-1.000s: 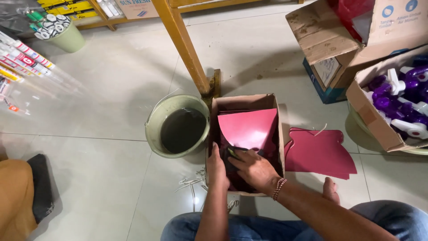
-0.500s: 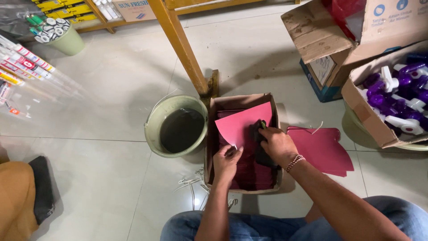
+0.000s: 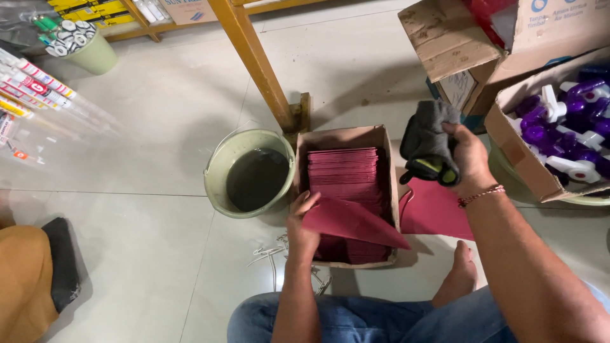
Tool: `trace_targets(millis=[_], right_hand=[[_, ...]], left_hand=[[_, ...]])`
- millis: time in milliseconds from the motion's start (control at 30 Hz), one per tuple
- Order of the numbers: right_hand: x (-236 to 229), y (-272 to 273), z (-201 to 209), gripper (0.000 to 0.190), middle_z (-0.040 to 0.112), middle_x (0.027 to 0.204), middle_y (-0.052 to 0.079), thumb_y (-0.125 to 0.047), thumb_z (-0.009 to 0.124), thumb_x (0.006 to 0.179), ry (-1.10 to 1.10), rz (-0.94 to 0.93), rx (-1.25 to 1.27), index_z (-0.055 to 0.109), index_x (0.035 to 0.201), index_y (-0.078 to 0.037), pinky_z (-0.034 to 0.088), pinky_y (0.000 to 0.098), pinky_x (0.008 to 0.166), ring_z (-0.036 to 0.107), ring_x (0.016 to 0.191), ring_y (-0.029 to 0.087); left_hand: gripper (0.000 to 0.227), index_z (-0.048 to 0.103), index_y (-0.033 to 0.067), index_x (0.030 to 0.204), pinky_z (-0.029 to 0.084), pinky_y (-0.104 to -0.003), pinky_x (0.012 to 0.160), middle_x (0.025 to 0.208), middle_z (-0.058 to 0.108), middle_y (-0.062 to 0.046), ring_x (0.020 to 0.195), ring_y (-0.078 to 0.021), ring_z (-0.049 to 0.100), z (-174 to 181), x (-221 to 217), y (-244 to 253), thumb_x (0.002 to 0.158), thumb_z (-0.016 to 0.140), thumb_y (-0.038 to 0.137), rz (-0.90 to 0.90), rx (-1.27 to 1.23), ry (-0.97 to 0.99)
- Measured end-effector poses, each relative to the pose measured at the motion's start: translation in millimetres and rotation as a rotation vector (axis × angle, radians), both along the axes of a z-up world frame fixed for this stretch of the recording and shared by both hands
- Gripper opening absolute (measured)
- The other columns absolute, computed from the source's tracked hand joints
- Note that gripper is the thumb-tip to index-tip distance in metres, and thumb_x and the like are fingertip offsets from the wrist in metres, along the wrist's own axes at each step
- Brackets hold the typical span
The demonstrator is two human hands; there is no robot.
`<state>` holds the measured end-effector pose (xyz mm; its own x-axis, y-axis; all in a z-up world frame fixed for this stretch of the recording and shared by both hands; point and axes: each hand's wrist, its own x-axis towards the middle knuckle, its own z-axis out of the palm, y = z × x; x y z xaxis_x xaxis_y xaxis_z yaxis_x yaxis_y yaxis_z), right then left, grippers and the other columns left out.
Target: The person sits on the floor and wipes pink plastic cutting boards with a cloth. They pick up each board from a cardboard box, wipe both sides, and place the cleaned boards on the floor. The person repeats this process for multiple boards.
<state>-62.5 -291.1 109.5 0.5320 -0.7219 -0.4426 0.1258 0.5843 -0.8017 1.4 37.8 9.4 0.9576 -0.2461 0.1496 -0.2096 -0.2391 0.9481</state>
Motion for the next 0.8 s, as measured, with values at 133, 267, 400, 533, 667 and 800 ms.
trace_targets(millis=[133, 267, 400, 533, 667, 800], right_hand=[[-10.7, 71.2, 61.4, 0.048, 0.071, 0.115, 0.011, -0.040, 0.077, 0.081, 0.321, 0.280, -0.268, 0.074, 0.125, -0.021, 0.054, 0.0419, 0.088, 0.065, 0.109, 0.022], [-9.4, 93.4, 53.8, 0.047, 0.072, 0.125, 0.012, -0.038, 0.066, 0.086, 0.433, 0.606, -0.453, 0.074, 0.128, -0.017, 0.050, 0.0437, 0.102, 0.062, 0.124, 0.029], [3.3, 94.8, 12.3, 0.043, 0.074, 0.109, 0.018, -0.030, 0.069, 0.083, 0.331, 0.597, -0.436, 0.077, 0.119, -0.008, 0.054, 0.0421, 0.092, 0.066, 0.109, 0.031], [-18.7, 92.3, 78.7, 0.046, 0.072, 0.123, 0.015, -0.032, 0.066, 0.085, 0.406, 0.626, -0.473, 0.075, 0.128, -0.017, 0.050, 0.0449, 0.103, 0.062, 0.123, 0.029], [-25.4, 62.6, 88.9, 0.052, 0.067, 0.131, 0.001, -0.032, 0.065, 0.087, 0.491, 0.429, -0.253, 0.068, 0.137, -0.018, 0.052, 0.0331, 0.084, 0.066, 0.108, 0.022], [-51.2, 53.4, 49.1, 0.023, 0.077, 0.100, 0.014, -0.011, 0.070, 0.094, 0.173, 0.702, -0.508, 0.064, 0.116, -0.006, 0.056, 0.0330, 0.070, 0.072, 0.082, 0.025]], left_hand=[[0.051, 0.053, 0.0014, 0.150, 0.047, -0.035, 0.111, 0.142, 0.053, -0.028, 0.127, -0.0358, 0.058, -9.7, -5.2, -1.5, 0.099, 0.055, 0.001, 0.111, -0.801, 0.682], [0.040, 0.074, 0.0062, 0.121, 0.058, -0.053, 0.078, 0.104, 0.073, -0.025, 0.088, -0.0337, 0.071, 13.6, -2.4, -7.4, 0.088, 0.063, 0.026, 0.134, -0.828, 0.962], [0.033, 0.075, 0.0107, 0.117, 0.061, -0.061, 0.070, 0.104, 0.074, -0.019, 0.086, -0.0376, 0.072, 2.2, 10.0, 14.4, 0.087, 0.077, 0.025, -0.037, -0.708, 0.954], [0.042, 0.069, 0.0027, 0.127, 0.063, -0.051, 0.078, 0.110, 0.074, -0.018, 0.088, -0.0336, 0.074, 47.9, -9.2, 30.8, 0.086, 0.077, 0.002, -0.063, -0.612, 0.856], [0.076, 0.042, 0.0112, 0.157, 0.041, -0.038, 0.112, 0.156, 0.052, -0.005, 0.134, -0.0163, 0.053, 77.0, -41.5, 21.4, 0.086, 0.067, 0.012, -0.034, -0.628, 0.819], [0.062, 0.052, 0.0126, 0.153, 0.046, -0.023, 0.104, 0.147, 0.065, -0.004, 0.121, -0.0092, 0.062, 34.7, -73.9, -5.9, 0.092, 0.064, 0.009, 0.062, -0.245, 0.727]])
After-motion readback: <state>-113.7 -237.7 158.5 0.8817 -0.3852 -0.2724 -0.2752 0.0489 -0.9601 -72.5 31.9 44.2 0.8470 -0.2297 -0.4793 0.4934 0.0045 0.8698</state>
